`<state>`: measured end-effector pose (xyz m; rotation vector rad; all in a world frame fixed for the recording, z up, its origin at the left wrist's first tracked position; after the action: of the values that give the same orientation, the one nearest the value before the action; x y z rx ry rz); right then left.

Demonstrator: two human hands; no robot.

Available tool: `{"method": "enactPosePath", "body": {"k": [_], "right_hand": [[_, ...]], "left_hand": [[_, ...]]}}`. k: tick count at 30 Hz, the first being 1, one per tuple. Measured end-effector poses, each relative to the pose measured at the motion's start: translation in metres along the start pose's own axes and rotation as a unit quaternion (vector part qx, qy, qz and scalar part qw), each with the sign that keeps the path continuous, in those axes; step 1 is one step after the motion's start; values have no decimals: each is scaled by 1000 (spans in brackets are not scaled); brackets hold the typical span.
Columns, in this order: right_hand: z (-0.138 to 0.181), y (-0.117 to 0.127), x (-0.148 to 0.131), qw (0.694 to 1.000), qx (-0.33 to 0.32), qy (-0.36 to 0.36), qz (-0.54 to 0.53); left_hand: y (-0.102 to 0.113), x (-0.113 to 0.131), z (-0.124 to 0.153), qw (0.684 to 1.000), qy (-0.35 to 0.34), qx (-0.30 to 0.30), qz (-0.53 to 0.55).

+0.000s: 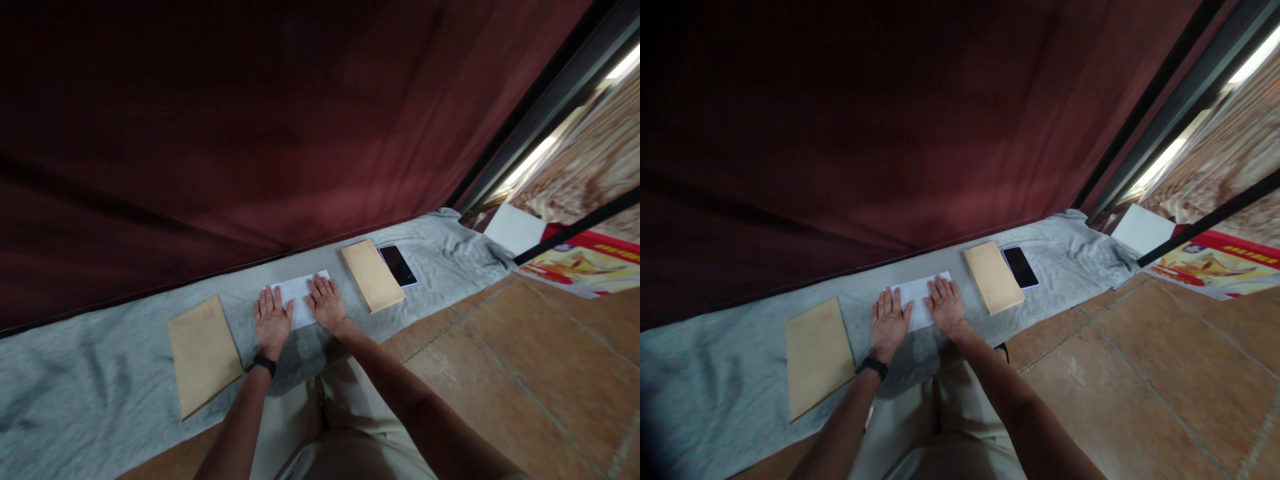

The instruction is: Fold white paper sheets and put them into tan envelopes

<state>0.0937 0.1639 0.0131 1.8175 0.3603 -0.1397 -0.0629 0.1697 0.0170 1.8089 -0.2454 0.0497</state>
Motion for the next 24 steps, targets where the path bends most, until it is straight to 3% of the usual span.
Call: {"method": "enactPosePath", "body": {"k": [6,13,17,21,24], "right_hand": [[12,10,35,1000,6,-29,12],[21,22,44,998,16,-52,12],[42,33,31,998,33,-60,10],[77,34,0,999,8,35,-23],[96,35,-3,998,-16,46,-31]], "left_hand": [[1,-1,0,1000,6,-2,13],[2,0,0,1000,-1,1,2],[2,0,1,1000,-1,12,7],[2,0,0,1000,2,14,7],[2,0,0,1000,-1,10,6]]}}
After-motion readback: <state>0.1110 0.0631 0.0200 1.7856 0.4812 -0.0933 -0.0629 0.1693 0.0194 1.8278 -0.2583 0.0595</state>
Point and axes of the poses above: each hand's wrist, its own z-axis away from the middle knuckle, its own y-axis out of the back of the hand, x = y × z, the point moved 9 cm from there along -z, towards the middle knuckle, and after that the axes turned 1 degree about x, right-handed, at the moved point
